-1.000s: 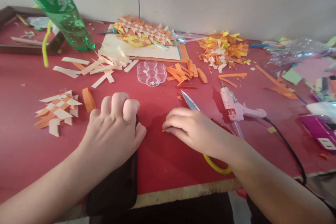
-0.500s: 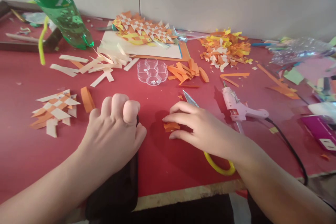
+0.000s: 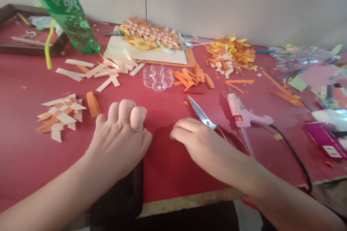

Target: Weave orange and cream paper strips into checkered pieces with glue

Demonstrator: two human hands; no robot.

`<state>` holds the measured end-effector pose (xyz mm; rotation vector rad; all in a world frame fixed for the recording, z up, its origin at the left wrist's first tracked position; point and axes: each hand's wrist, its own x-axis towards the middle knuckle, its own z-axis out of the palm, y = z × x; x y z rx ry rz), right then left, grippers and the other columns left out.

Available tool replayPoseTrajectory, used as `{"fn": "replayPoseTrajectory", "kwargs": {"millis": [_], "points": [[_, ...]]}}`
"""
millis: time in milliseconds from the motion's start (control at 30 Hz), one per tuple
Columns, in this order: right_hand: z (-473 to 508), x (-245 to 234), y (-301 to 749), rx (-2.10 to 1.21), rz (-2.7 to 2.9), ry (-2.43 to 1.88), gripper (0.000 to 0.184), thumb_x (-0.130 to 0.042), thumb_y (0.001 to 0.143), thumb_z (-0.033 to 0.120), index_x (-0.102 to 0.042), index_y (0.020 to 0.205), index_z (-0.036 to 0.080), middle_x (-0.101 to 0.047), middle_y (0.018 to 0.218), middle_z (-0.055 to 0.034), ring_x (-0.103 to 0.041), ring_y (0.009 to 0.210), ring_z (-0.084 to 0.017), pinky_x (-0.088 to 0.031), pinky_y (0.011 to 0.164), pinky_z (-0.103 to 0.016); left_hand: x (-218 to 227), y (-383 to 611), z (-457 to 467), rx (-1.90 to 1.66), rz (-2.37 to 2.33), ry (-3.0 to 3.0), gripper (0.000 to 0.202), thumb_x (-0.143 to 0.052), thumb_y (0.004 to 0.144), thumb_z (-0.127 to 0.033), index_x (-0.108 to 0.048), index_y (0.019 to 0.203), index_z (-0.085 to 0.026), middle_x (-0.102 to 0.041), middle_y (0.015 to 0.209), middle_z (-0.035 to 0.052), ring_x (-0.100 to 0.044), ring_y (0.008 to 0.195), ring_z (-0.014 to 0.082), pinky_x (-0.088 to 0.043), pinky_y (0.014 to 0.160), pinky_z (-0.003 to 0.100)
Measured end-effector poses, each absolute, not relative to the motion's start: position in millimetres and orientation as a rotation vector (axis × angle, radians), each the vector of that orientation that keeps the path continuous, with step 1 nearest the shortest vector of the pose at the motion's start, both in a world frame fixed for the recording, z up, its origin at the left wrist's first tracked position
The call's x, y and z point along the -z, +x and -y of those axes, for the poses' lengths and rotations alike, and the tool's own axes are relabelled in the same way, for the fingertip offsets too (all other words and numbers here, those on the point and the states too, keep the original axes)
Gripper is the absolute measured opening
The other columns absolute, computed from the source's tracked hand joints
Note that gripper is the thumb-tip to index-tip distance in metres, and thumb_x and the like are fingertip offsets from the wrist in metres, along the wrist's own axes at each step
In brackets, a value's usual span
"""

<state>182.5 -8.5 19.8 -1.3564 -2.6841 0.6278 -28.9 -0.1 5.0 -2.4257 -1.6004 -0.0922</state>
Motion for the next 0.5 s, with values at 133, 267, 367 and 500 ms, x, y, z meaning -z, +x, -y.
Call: {"fn": "replayPoseTrajectory", "kwargs": {"millis": [133, 267, 367, 500], "points": [[21, -18, 170, -0.242, 2.901, -1.391, 0.035, -0.045, 0.06, -0.013, -0.055, 0.074, 0.018, -0.057, 0.078, -0.0055, -0.052, 0.07, -0.019, -0.041, 0.055, -0.029, -1, -28, -1, 0.177, 1.571, -2.395, 0.008, -0.05, 0.082, -0.017, -0.052, 0.089, -0.015, -0.057, 0.096, 0.0175, -0.056, 0.078, 0.0329, -0.045, 0.052, 0.041], [28, -8, 164, 0.104, 2.781, -1.369, 0.031, -0.046, 0.061, -0.011, -0.05, 0.067, 0.018, -0.054, 0.068, -0.0039, -0.051, 0.062, -0.018, -0.038, 0.051, -0.028, 2, -27, -2, 0.256, 1.568, -2.352, 0.009, -0.051, 0.078, -0.015, -0.053, 0.088, -0.015, -0.058, 0.095, 0.0158, -0.057, 0.077, 0.0319, -0.043, 0.05, 0.039], [26, -7, 164, 0.156, 2.769, -1.3, 0.029, -0.05, 0.062, -0.01, -0.05, 0.065, 0.018, -0.053, 0.066, -0.0035, -0.05, 0.059, -0.018, -0.035, 0.048, -0.027, 4, -28, -1, 0.268, 1.544, -2.35, 0.009, -0.052, 0.078, -0.015, -0.053, 0.087, -0.015, -0.059, 0.093, 0.015, -0.057, 0.076, 0.0314, -0.042, 0.05, 0.039], [11, -12, 170, -0.267, 2.789, -1.268, 0.023, -0.055, 0.068, -0.007, -0.056, 0.069, 0.016, -0.058, 0.071, -0.0026, -0.051, 0.062, -0.014, -0.038, 0.054, -0.027, 6, -30, -1, 0.282, 1.506, -2.343, 0.011, -0.053, 0.078, -0.017, -0.055, 0.088, -0.014, -0.059, 0.094, 0.0159, -0.057, 0.076, 0.0319, -0.041, 0.049, 0.039]]}}
